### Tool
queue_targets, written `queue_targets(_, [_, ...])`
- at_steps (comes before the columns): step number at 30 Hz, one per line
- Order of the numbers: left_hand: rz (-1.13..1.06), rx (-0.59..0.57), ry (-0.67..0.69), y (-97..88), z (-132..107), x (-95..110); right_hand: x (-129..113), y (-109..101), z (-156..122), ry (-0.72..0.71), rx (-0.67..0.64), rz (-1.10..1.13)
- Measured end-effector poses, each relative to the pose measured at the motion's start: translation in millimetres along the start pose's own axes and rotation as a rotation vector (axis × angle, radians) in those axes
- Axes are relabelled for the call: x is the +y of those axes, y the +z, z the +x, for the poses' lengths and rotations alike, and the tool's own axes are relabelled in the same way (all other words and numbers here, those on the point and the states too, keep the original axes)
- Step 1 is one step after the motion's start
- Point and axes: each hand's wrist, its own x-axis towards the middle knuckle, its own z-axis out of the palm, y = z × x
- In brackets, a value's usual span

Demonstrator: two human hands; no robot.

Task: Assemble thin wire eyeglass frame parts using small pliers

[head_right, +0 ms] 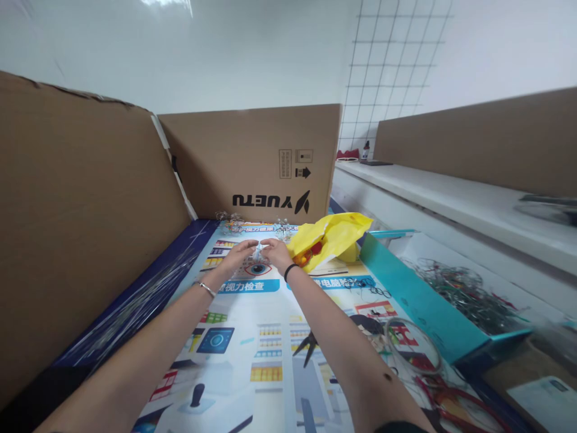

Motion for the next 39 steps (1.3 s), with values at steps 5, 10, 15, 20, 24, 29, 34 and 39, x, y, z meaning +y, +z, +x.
queue_targets(5, [0.000,-0.004,-0.004,0.1,-5.2,-2.4,0.7,-2.8,-9.3,-0.031,0.030,0.177])
queue_targets(10, [-0.009,-0.055,0.010,4.4,-13.6,-0.6,0.4,-3.1,-20.4,-0.025,0.019,0.303])
queue_targets(15, [-0.014,-0.058,0.005,12.8,-19.1,2.6,3.3,-4.6,-28.5,-0.016,0.009,0.387])
queue_targets(20, [-0.013,-0.057,0.028,19.1,-18.7,2.6,9.1,-7.9,-31.8,-0.009,-0.018,0.415])
queue_targets(24, [0.042,-0.065,0.057,21.3,-18.6,0.6,9.8,-11.5,-34.0,0.000,-0.050,0.382])
queue_targets(29, [0.205,-0.102,0.099,22.4,-18.4,4.2,9.2,-15.6,-34.1,0.019,-0.046,0.259])
queue_targets(34, [0.449,-0.171,0.134,18.3,-6.5,13.5,11.7,-16.1,-33.1,0.022,0.001,0.104])
queue_targets(39, [0.673,-0.306,0.166,11.3,10.1,16.3,16.1,-10.9,-33.0,0.014,0.038,0.032])
